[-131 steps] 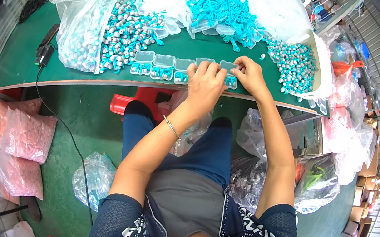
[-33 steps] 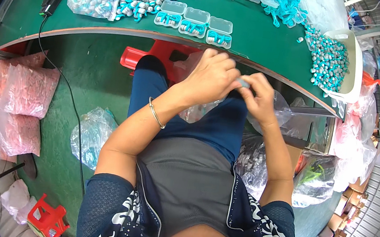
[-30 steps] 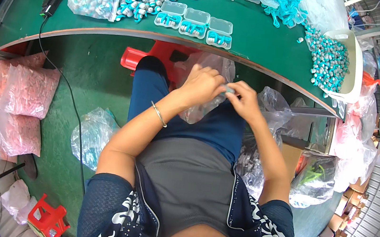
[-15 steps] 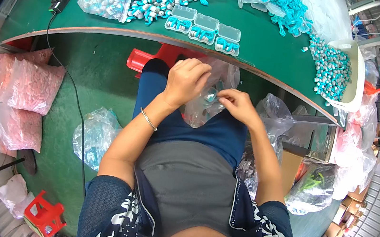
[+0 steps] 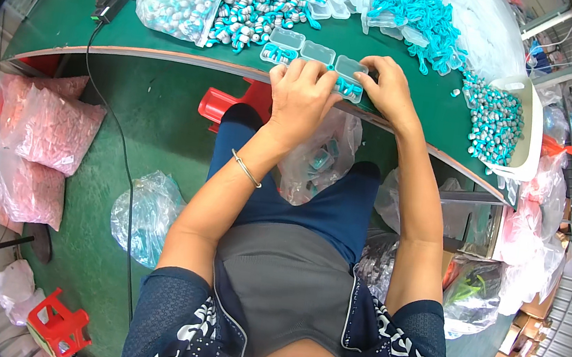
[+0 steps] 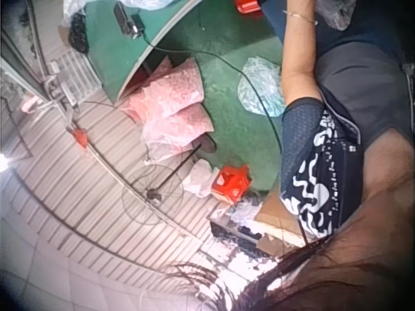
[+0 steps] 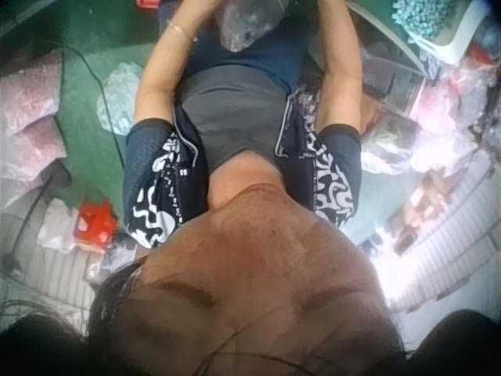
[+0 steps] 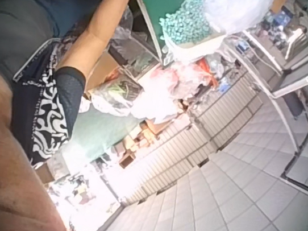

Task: Sorting and packing small teal toy pieces and clear plastic containers.

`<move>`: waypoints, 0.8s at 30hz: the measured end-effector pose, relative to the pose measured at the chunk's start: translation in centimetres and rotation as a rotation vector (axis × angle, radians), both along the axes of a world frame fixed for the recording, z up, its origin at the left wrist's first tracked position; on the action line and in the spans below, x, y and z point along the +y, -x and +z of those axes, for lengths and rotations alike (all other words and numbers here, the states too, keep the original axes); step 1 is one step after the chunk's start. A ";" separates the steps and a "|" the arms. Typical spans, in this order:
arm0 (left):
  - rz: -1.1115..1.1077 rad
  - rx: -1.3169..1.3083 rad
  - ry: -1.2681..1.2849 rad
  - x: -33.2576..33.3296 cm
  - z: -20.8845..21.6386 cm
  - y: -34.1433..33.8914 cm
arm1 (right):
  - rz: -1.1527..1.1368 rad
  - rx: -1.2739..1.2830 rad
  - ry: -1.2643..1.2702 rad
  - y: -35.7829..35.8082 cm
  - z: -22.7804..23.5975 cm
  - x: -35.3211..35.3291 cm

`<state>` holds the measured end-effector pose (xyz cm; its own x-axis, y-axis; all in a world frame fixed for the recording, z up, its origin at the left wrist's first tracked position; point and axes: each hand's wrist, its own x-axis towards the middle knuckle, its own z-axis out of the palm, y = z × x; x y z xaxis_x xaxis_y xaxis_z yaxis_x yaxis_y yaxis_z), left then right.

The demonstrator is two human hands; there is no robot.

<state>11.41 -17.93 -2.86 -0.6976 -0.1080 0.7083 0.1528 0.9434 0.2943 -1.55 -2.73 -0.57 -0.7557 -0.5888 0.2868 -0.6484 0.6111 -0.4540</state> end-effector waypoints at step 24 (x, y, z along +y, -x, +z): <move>-0.388 -0.022 -0.127 0.5 -0.5 -1.3 | 0.212 -0.078 0.412 -8.5 -1.1 3.9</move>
